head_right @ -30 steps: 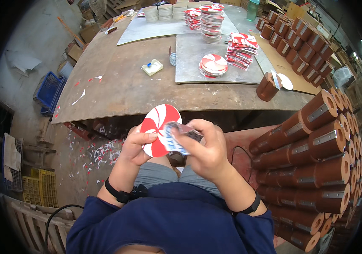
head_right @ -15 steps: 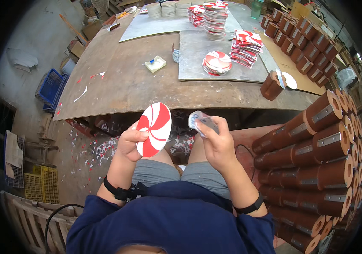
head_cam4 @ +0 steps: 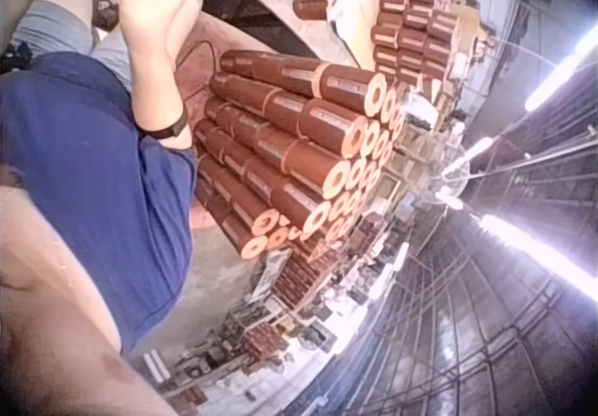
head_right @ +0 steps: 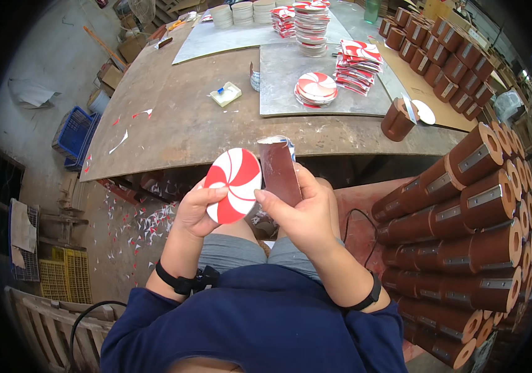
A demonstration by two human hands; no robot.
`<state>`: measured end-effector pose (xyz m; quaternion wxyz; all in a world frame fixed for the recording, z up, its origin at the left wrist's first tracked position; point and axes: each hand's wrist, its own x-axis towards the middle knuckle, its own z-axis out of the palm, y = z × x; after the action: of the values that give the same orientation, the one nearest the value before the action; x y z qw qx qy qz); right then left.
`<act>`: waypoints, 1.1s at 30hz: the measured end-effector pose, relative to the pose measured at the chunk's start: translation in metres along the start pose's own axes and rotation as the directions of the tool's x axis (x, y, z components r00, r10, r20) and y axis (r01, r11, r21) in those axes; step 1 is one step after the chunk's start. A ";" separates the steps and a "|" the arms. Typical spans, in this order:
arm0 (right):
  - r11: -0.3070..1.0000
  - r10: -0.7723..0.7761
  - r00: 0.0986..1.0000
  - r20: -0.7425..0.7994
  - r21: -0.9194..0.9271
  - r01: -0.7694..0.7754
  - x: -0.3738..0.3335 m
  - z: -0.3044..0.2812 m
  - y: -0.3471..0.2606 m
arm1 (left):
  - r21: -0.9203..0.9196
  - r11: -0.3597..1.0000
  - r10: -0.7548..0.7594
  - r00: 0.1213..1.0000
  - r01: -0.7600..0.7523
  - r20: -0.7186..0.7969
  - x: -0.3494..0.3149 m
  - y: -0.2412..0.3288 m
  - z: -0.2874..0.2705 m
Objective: The recorder uses sandpaper to finish the edges of red and white circular decorative components in a workshop setting.
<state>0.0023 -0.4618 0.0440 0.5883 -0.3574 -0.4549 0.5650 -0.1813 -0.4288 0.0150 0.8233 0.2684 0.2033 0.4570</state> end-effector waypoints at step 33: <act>0.073 -0.523 0.756 0.394 -0.863 0.501 0.002 -0.029 0.043 | -0.245 0.959 0.068 0.952 -0.146 -0.298 -0.002 -0.014 0.013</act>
<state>0.0146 -0.4523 -0.0056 0.4237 -0.4520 -0.7826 -0.0608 -0.1653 -0.4400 0.0166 0.7872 0.0980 0.2428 0.5584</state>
